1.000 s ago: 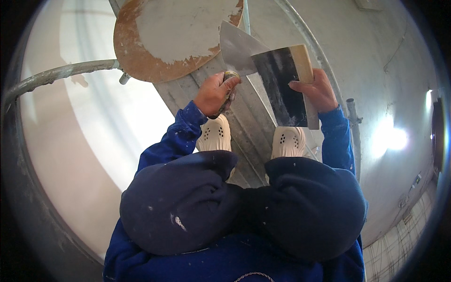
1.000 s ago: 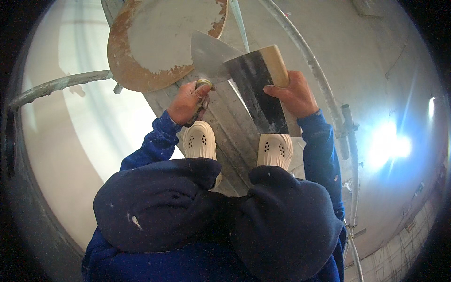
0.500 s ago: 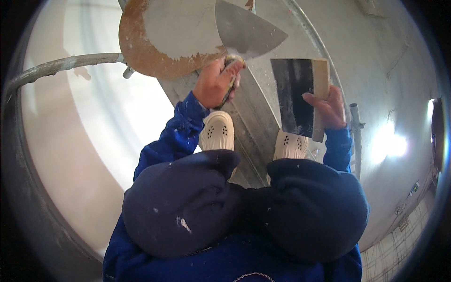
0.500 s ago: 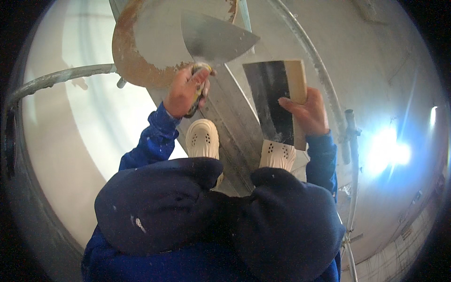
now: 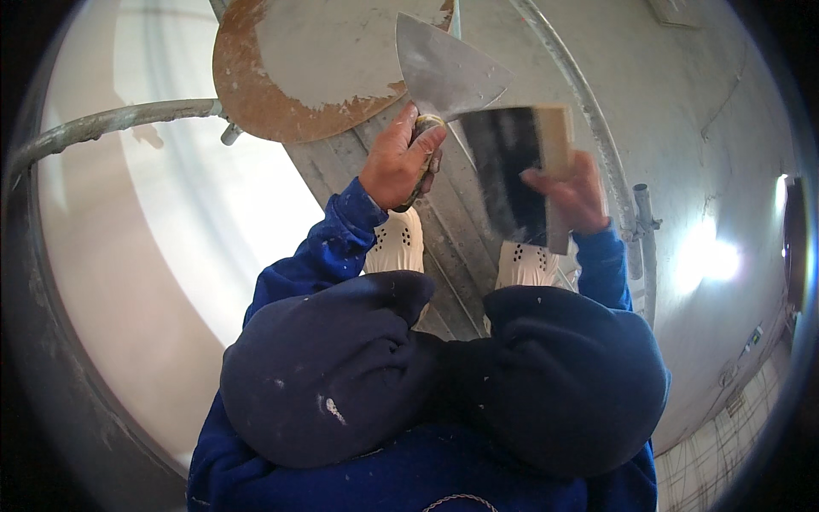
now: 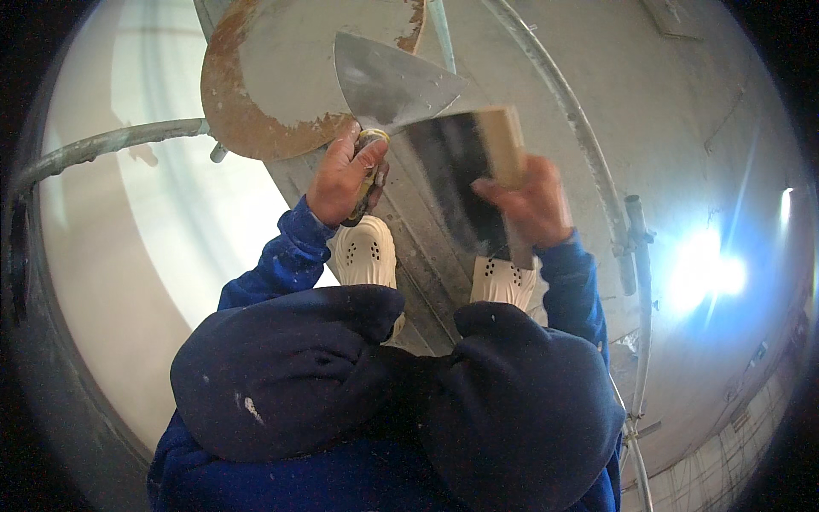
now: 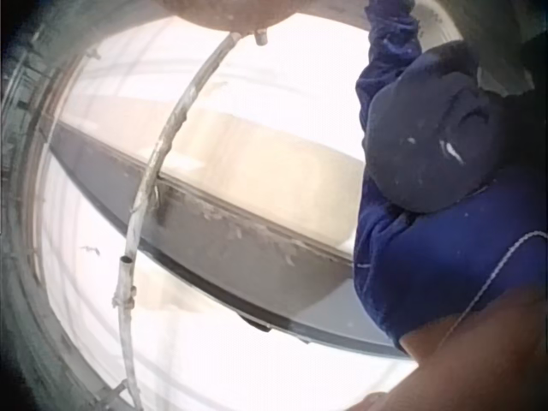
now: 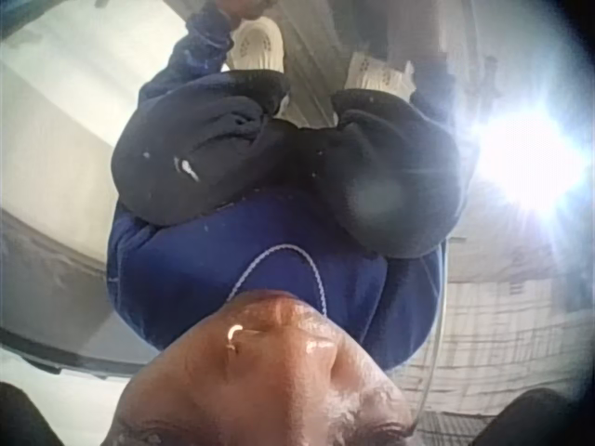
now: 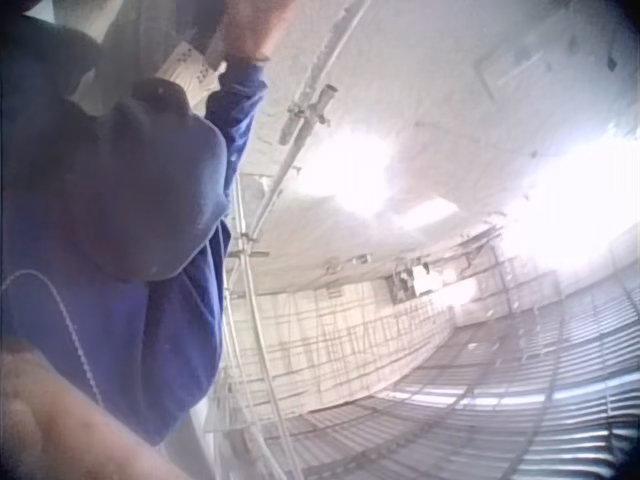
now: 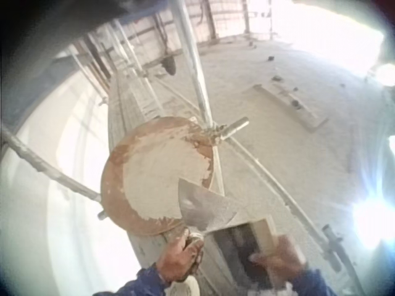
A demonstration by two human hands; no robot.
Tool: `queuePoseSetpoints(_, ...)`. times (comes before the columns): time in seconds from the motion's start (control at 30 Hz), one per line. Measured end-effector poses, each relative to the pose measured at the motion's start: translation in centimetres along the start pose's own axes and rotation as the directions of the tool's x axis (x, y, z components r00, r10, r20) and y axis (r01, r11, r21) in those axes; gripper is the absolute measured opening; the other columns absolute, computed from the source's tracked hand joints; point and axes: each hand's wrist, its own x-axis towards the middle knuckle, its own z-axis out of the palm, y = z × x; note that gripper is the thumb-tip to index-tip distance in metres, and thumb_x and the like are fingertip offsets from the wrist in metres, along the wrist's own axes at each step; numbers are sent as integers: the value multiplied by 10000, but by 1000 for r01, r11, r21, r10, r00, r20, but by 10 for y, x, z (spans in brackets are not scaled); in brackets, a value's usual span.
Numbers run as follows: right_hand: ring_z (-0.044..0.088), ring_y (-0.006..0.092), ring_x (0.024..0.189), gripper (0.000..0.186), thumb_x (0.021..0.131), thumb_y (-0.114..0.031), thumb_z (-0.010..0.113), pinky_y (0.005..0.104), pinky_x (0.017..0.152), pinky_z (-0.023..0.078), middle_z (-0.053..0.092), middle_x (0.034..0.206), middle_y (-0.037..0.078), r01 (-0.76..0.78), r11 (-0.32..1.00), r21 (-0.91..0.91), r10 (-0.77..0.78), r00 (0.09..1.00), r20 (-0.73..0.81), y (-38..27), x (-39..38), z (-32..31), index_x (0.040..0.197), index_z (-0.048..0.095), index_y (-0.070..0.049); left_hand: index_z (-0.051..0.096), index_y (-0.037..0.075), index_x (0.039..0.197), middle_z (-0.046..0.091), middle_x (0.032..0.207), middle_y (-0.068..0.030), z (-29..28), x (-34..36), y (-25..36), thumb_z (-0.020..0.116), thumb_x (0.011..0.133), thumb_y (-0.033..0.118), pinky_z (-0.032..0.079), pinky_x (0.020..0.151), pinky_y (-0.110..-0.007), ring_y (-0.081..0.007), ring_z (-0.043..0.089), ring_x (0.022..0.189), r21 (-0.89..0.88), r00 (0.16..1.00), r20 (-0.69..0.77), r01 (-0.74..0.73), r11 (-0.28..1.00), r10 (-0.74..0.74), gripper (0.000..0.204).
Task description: The person applies plaster to a wall using a trowel and a hawk. They scoop plaster from the hawk and spread it onto the wall surface in smooth, sweeping motions. The person periodically scrapes excess plaster from the trowel back onto the hawk to maintain a clean tool.
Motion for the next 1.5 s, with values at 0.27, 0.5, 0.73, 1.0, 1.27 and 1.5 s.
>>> queuePoseSetpoints(0.27, 554, 143, 619, 311, 667, -223, 749, 312, 583, 448, 587, 657, 64, -26, 998, -54, 24, 999, -42, 2, 0, 8, 796, 611, 25, 425, 29, 948, 484, 620, -32, 5, 2, 6, 508, 907, 247, 369, 385, -243, -95, 460, 439, -60, 1000, -4, 22, 998, -22, 237)
queuePoseSetpoints(0.5, 563, 144, 575, 241, 717, -187, 716, 304, 527, 446, 617, 681, 88, 18, 996, -86, -50, 923, -382, 12, -3, -41, 814, 624, 14, 404, 52, 927, 480, 619, -25, -5, 7, -6, 526, 896, 330, 363, 360, -229, -93, 452, 414, -101, 1000, 9, -28, 995, 29, 305)
queuePoseSetpoints(0.73, 568, 283, 901, 455, 718, 33, 536, 375, 785, 490, 567, 1098, 125, 598, 659, -456, -613, 778, 133, -39, 2, 48, 1161, 517, -71, 398, 40, 1133, 556, 752, -75, 11, 10, -30, 533, 869, 147, 415, 401, -250, -113, 519, 481, 51, 970, -29, -239, 970, 240, 315)
queuePoseSetpoints(1.0, 550, 291, 941, 531, 663, 39, 537, 402, 833, 458, 565, 1092, 144, 451, 715, -534, -547, 837, -26, -12, 46, 49, 1180, 513, -79, 328, 37, 1231, 551, 753, -90, 14, 3, -22, 514, 879, 149, 424, 422, -266, -128, 533, 486, -46, 992, 78, 102, 994, -98, 414)
queuePoseSetpoints(1.27, 548, 311, 1009, 527, 660, 75, 530, 380, 861, 444, 573, 1101, 136, 386, 789, -477, -569, 752, -334, -10, 15, 22, 1164, 554, -77, 441, 55, 1068, 530, 724, -58, 4, 9, -23, 435, 928, 351, 438, 433, -255, -136, 517, 496, -596, 962, 116, 267, 757, -249, 328)
queuePoseSetpoints(1.5, 539, 235, 881, 667, 646, -28, 654, 352, 759, 468, 516, 1162, 55, 595, 603, -531, -635, 761, 132, -9, -3, 62, 1272, 470, -166, 510, 21, 1077, 600, 958, -116, 16, 16, -33, 385, 937, 307, 534, 666, -313, -217, 628, 796, -726, 937, 166, 327, 605, -307, 342)
